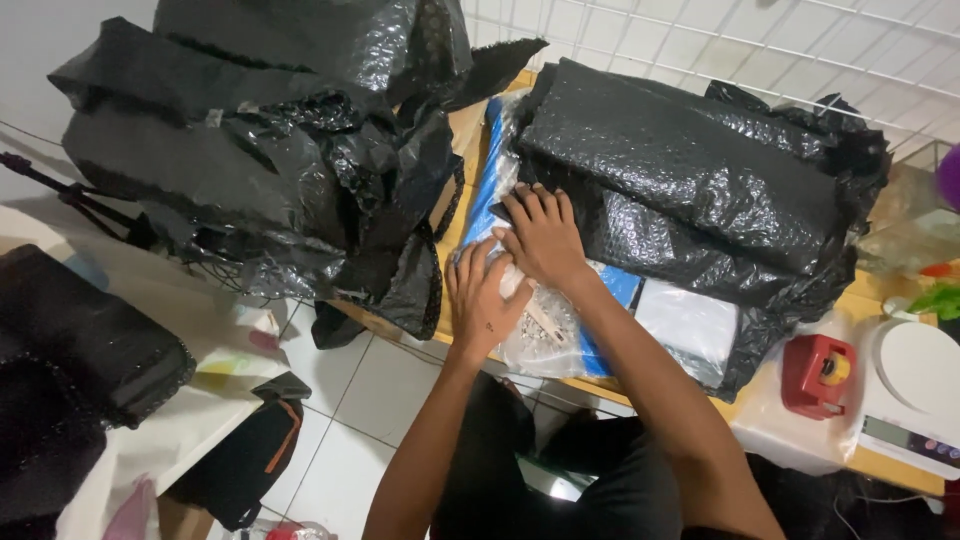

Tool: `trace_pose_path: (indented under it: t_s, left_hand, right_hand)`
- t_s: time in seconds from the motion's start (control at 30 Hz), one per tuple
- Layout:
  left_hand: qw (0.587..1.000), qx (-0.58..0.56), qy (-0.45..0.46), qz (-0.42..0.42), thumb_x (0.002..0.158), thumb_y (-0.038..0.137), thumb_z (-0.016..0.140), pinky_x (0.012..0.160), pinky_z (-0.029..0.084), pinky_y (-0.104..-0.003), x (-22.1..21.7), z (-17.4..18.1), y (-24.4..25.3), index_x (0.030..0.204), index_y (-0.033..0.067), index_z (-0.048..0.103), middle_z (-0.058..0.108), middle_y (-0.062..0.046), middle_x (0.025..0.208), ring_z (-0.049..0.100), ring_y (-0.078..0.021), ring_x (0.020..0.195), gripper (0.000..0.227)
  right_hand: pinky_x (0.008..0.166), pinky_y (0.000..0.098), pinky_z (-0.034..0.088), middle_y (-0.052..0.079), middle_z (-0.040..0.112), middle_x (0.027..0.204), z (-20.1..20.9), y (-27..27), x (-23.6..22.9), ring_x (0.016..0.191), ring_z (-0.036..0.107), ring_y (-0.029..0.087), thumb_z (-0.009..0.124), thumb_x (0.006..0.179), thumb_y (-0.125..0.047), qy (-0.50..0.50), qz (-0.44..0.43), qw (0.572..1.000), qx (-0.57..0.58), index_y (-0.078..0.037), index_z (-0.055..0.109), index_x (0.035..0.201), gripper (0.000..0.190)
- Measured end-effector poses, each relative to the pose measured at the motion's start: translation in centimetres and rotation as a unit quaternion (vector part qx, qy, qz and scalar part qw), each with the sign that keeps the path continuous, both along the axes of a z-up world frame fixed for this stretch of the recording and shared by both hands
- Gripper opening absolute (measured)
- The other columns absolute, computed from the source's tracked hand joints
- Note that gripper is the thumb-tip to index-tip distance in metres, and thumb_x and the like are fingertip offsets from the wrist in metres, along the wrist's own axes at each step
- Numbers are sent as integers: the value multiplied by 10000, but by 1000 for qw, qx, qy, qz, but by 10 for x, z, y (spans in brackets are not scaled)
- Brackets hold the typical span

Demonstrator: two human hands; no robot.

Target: The person scoops a granular substance from a large bag into a small plastic bag using a scoop, then places the small bag on a digital scale to weigh it. The person repeats the scooping and weighing process to reach a target weight.

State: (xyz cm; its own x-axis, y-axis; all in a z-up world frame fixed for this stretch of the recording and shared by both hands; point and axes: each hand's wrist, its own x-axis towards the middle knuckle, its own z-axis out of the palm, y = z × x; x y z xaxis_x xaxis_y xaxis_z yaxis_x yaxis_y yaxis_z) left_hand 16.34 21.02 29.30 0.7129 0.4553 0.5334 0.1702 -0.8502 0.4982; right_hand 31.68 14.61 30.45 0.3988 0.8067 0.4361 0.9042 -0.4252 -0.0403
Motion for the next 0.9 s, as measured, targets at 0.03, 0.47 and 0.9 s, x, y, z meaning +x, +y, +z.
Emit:
trace_pose_path:
  t_s: [0.03,0.47,0.9]
  left_hand:
    - [1000,-7,-1,-4,887,451,702,1181,284,-576,0,1,0,1116,134,699,555,-85,1370,484,-294,1335,392]
    - [1000,-18,10,-9,929,494,657,1172,279,-595,-1,1,4,1124,98,685,536,-110,1395,453,-315,1369,442]
    - [1000,-22,-11,-3,898,446,677,1160,278,-628,-2,-4,4,1170,145,665,546,-100,1380,469,-319,1358,405]
  right_hand:
    - [1145,557,281,131,531,1344,1,1,1,1314,475,335,368,1099,-555,5,-4,1000,-19,-149,523,1424,543]
    - [1088,560,323,110,552,1326,-3,14,4,1262,495,339,545,1017,-445,5,-44,991,-125,-170,538,1423,490]
    - [1094,542,311,108,548,1308,-1,9,1,1244,499,324,435,1075,-525,-2,-22,997,-73,-176,521,1428,504]
